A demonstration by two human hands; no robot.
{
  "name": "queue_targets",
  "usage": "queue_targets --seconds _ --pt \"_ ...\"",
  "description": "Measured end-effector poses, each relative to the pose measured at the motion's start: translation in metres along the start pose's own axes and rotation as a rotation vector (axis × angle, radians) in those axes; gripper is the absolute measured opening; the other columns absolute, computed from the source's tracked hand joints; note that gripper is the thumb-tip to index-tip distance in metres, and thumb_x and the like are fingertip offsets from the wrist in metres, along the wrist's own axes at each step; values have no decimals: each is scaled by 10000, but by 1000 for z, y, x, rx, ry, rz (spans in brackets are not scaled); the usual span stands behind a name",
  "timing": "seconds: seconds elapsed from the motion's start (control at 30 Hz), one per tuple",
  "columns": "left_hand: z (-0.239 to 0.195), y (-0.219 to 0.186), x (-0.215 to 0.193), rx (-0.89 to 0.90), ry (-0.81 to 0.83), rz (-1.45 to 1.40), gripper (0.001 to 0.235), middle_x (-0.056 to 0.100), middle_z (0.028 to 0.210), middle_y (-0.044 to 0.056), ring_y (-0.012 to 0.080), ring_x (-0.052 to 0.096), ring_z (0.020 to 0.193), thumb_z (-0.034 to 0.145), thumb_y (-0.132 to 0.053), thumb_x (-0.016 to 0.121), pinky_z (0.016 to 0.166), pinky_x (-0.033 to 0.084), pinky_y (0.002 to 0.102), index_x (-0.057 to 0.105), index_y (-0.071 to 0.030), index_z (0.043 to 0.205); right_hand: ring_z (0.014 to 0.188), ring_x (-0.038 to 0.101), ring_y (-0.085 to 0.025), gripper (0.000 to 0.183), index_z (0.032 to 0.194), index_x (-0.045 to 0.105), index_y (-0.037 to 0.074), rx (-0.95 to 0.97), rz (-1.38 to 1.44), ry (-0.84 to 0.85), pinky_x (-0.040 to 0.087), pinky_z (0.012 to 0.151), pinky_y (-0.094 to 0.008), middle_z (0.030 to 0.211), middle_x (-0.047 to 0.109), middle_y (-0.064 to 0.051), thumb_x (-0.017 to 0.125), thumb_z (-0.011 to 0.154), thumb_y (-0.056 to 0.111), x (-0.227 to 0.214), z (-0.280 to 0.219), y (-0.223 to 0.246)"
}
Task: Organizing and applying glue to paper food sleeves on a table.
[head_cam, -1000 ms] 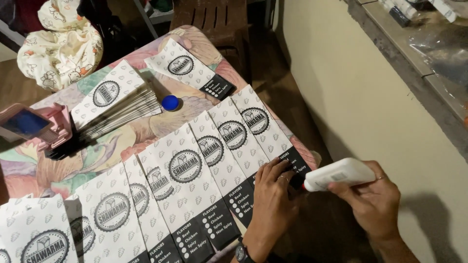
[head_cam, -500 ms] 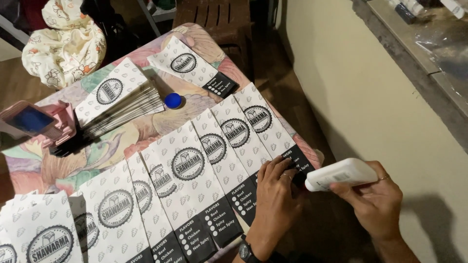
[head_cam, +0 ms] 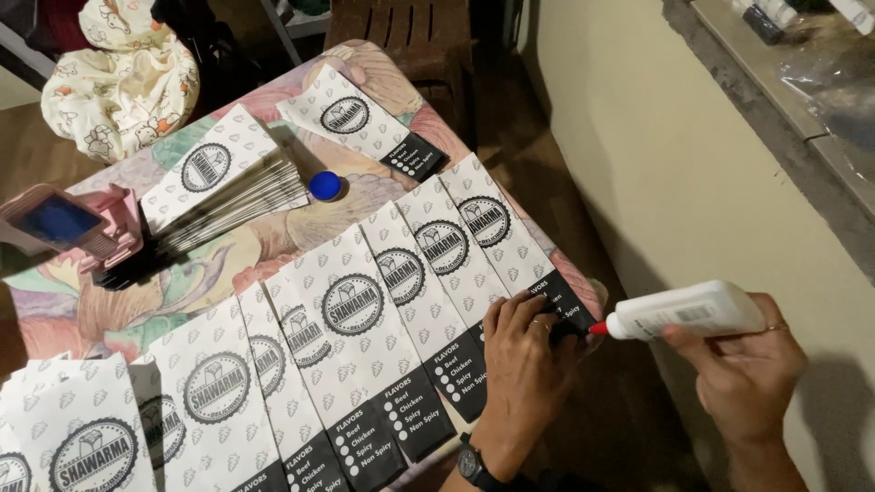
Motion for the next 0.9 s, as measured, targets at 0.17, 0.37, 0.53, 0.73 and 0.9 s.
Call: queue_targets --seconds 0.17,0.37,0.53,0.73,0.9 --pt "2 4 -2 8 -5 -20 223 716 1125 149 339 602 1153 776 -123 770 1026 394 464 745 -22 973 938 631 -172 464 1134 539 -18 78 -57 85 568 886 -261 977 624 -116 812 761 -58 20 -10 1" --pt "2 8 -2 17 52 -15 356 714 1179 135 305 602 1180 687 -151 789 1045 373 448 757 -37 1023 886 604 -142 457 1126 562 -6 81 -101 83 537 834 -236 949 609 -80 838 762 -8 17 -5 -4" --pt "4 4 -7 41 84 3 394 694 1138 118 297 590 1094 902 -448 719 992 381 446 742 -62 978 949 593 -141 430 1111 529 32 5 -59 20 547 890 -241 985 589 -67 828 804 0 8 2 -6" --pt "5 6 -5 48 64 13 393 707 1117 98 295 604 1104 671 -166 837 946 389 431 753 -40 1034 875 591 -147 431 1060 557 -14 97 -18 140 557 841 -249 899 558 -63 836 731 -29 25 -17 -11" --pt "0 11 5 92 93 112 339 691 1179 107 289 591 1152 682 -136 751 1022 367 444 745 -70 1015 899 582 -132 405 1085 534 41 -21 -46 30 519 835 -237 957 600 -63 829 813 -8 6 2 -17"
Point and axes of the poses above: each hand's wrist, its own z-axis towards the middle knuckle, its own x-axis out of the palm, y = z × x, the point moved 6 cm from there along z, towards the middle knuckle
